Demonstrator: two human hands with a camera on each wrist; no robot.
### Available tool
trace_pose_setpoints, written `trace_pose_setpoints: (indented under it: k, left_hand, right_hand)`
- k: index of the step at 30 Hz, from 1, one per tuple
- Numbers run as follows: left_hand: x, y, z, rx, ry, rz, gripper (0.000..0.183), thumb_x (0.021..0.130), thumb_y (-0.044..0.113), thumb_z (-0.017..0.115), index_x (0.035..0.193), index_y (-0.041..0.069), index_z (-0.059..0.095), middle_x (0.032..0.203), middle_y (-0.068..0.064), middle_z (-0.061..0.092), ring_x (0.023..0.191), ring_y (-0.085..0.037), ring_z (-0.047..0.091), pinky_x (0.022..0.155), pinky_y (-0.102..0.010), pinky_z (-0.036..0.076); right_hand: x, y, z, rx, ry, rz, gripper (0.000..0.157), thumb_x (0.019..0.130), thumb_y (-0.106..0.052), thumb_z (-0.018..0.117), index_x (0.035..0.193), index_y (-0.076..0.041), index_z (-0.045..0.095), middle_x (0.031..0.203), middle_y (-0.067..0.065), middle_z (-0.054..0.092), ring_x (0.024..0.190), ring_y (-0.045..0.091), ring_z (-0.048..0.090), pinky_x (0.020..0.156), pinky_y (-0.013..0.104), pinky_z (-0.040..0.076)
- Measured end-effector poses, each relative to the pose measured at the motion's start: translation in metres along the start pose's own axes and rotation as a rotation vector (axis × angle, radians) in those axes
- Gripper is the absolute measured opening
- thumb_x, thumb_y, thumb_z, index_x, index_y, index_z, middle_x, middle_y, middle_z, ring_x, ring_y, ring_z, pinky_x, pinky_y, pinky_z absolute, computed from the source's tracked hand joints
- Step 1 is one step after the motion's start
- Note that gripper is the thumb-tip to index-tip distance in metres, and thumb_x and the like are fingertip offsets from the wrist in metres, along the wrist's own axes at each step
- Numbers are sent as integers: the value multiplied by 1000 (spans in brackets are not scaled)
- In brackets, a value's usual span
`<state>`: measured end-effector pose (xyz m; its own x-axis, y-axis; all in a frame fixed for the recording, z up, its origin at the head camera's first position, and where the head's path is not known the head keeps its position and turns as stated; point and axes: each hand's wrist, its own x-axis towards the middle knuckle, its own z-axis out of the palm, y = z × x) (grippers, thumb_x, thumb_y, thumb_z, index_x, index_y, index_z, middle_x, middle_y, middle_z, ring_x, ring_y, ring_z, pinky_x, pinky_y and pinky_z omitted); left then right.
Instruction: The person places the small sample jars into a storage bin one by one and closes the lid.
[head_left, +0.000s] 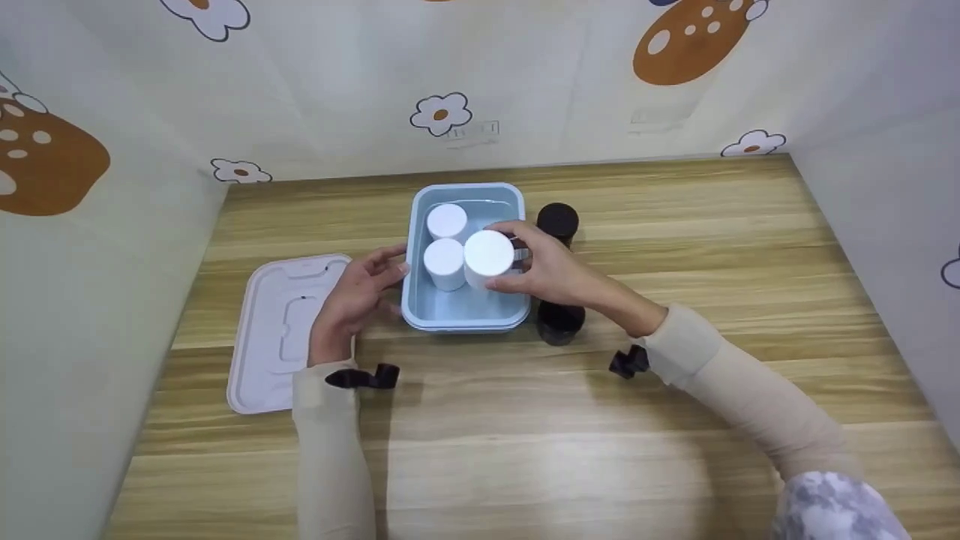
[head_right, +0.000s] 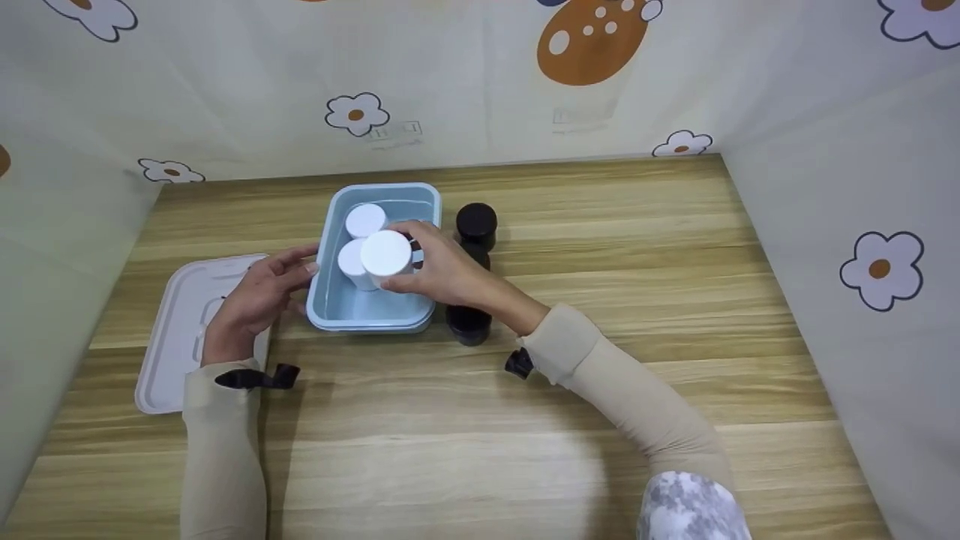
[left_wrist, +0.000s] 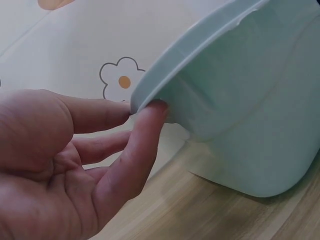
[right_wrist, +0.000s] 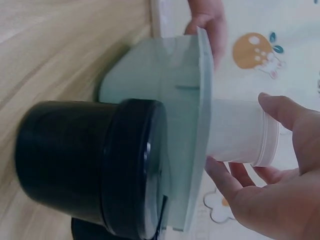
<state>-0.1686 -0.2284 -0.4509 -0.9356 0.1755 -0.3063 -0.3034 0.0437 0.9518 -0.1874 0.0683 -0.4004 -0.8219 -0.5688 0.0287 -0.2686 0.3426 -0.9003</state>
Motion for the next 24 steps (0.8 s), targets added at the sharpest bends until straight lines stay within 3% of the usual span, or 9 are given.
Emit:
trace_pose_setpoints:
  k: [8,24]
  left_hand:
    - [1,-1,0,-7,8,-6,50,104,15,54,150,4,41,114,-4,65,102,-15,67,55,-30,60]
    - [1,-1,-1,-16,7,-24,49,104,17,55,150,6,42,110,-3,64,95,-14,66,55,-31,60]
  right_hand:
    - [10,-6,12,-75,-119,18,68,78,-13,86,138,-4,55,134,16,54,124,32,55,101,42,56]
    - [22,-6,36,-242,-180,3,66,79,-18,85,137,-7,56,130,16,58,121,27,53,106,39,47]
